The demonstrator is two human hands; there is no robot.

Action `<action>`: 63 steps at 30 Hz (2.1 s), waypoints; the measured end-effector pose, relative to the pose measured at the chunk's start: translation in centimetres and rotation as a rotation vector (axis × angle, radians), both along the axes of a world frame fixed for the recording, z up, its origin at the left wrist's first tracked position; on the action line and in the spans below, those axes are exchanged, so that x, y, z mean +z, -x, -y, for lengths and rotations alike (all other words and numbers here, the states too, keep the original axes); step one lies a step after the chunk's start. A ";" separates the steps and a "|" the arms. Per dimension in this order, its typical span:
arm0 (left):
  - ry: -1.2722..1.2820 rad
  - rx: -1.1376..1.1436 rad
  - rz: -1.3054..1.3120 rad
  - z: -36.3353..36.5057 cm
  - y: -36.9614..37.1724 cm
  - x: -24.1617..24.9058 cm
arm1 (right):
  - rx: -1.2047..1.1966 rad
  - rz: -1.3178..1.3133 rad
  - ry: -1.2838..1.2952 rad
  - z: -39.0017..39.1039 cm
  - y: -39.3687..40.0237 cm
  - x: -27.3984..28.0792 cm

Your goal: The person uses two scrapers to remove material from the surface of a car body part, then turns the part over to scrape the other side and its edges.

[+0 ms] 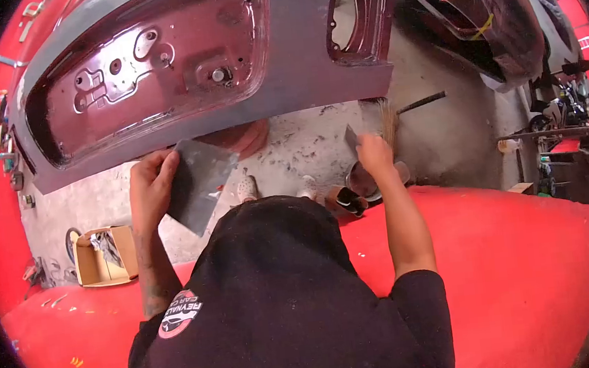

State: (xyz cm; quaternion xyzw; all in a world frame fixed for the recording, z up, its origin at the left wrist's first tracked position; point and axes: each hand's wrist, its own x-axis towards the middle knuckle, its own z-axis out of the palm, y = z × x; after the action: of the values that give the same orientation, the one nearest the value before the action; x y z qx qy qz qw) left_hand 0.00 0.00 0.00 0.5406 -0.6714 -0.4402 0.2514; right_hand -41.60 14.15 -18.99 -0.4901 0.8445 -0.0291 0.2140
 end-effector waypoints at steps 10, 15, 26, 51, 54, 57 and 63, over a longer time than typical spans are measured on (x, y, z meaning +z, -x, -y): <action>-0.130 0.244 -0.195 -1.4 -5.6 -3.2 | -0.822 0.684 0.657 -8.2 5.9 -3.5; -0.127 0.269 -0.272 -0.8 -5.8 -3.0 | -0.881 1.195 1.266 -3.4 0.1 6.6; -0.066 0.219 -0.269 -0.2 -4.3 -1.9 | -0.642 0.421 1.076 1.3 2.8 5.4; -0.130 0.152 -0.328 -0.3 -3.0 -1.7 | -0.333 0.566 1.057 3.5 -5.6 9.9; -0.137 0.145 -0.326 -0.3 -2.6 -1.6 | -0.032 0.334 1.020 4.3 -8.2 10.8; -0.100 0.105 -0.330 -0.1 -2.7 -2.0 | -0.157 0.343 0.972 3.5 -6.8 11.0; -0.104 0.126 -0.309 0.1 -3.1 -2.2 | 0.088 0.407 0.929 5.4 -9.5 9.9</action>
State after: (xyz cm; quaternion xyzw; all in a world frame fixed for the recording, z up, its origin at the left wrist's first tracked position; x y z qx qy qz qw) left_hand 3.10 -0.08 -2.20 0.5198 -0.5659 -0.5356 0.3502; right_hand -32.07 8.71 -9.05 -0.5530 0.6622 -0.4874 0.1349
